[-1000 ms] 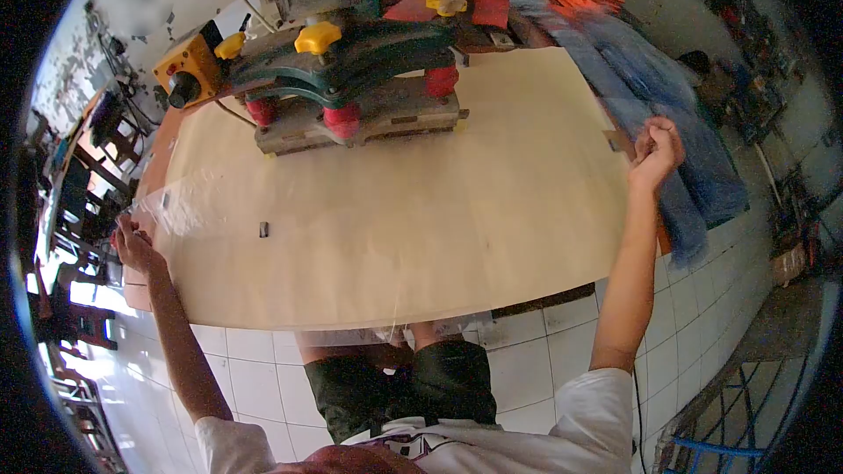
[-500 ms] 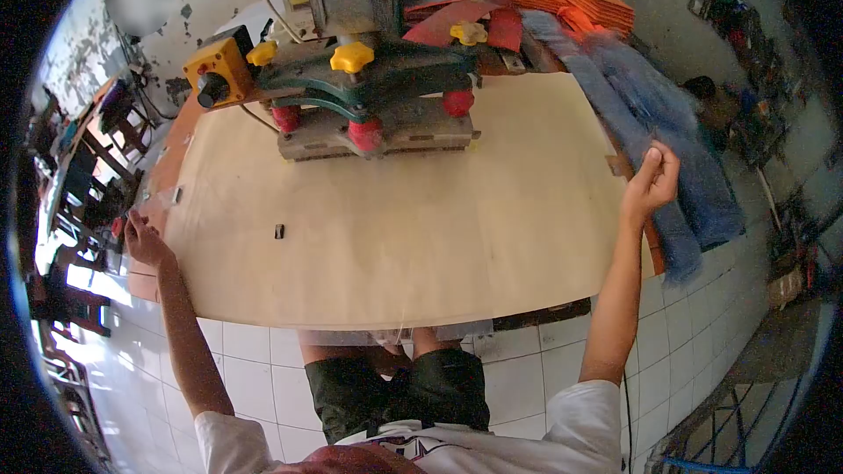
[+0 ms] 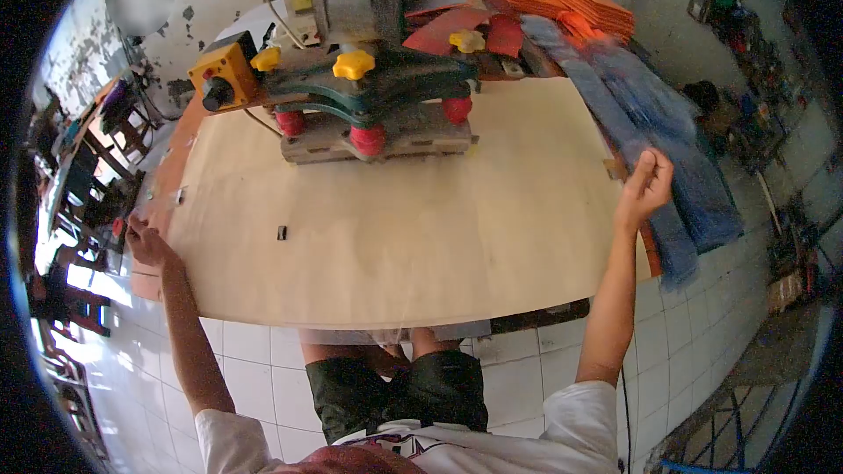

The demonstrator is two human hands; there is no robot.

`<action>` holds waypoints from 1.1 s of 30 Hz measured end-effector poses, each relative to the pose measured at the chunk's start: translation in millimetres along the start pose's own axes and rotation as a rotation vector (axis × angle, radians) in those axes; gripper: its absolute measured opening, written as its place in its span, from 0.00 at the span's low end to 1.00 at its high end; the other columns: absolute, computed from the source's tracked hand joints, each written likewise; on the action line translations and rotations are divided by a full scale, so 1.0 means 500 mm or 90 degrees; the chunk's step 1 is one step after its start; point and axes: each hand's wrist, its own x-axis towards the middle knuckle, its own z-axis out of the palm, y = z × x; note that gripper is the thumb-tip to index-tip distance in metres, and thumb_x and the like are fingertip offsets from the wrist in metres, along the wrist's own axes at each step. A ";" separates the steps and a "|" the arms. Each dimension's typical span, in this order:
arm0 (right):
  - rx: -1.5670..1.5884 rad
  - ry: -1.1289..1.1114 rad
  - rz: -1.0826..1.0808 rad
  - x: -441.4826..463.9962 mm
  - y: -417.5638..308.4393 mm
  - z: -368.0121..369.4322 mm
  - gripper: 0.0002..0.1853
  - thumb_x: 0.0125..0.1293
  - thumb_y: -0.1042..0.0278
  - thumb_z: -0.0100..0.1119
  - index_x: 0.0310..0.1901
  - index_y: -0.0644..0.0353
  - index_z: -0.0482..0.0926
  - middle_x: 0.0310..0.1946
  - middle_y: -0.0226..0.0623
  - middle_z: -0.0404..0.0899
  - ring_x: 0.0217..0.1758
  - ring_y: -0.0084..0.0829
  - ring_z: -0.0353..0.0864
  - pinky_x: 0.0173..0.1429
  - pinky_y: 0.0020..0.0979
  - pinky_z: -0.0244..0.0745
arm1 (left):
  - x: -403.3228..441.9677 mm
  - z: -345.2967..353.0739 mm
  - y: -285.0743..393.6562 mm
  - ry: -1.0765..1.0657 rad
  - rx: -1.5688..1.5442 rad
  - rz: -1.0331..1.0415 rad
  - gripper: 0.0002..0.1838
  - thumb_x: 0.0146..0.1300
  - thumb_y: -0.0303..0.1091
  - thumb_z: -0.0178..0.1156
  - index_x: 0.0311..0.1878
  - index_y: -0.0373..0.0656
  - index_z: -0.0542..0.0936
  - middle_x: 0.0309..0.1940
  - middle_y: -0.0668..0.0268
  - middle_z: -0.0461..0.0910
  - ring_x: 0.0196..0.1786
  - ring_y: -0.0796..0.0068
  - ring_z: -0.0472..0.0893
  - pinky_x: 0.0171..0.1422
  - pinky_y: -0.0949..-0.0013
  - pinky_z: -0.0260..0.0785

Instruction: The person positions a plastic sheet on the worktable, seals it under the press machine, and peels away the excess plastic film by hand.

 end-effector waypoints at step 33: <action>-0.196 -0.011 -0.145 0.018 -0.001 -0.004 0.08 0.70 0.65 0.62 0.39 0.61 0.81 0.30 0.35 0.84 0.29 0.25 0.81 0.33 0.28 0.74 | 0.021 -0.012 -0.004 0.025 0.189 0.156 0.29 0.71 0.57 0.55 0.49 0.34 0.83 0.39 0.57 0.85 0.41 0.64 0.84 0.46 0.64 0.76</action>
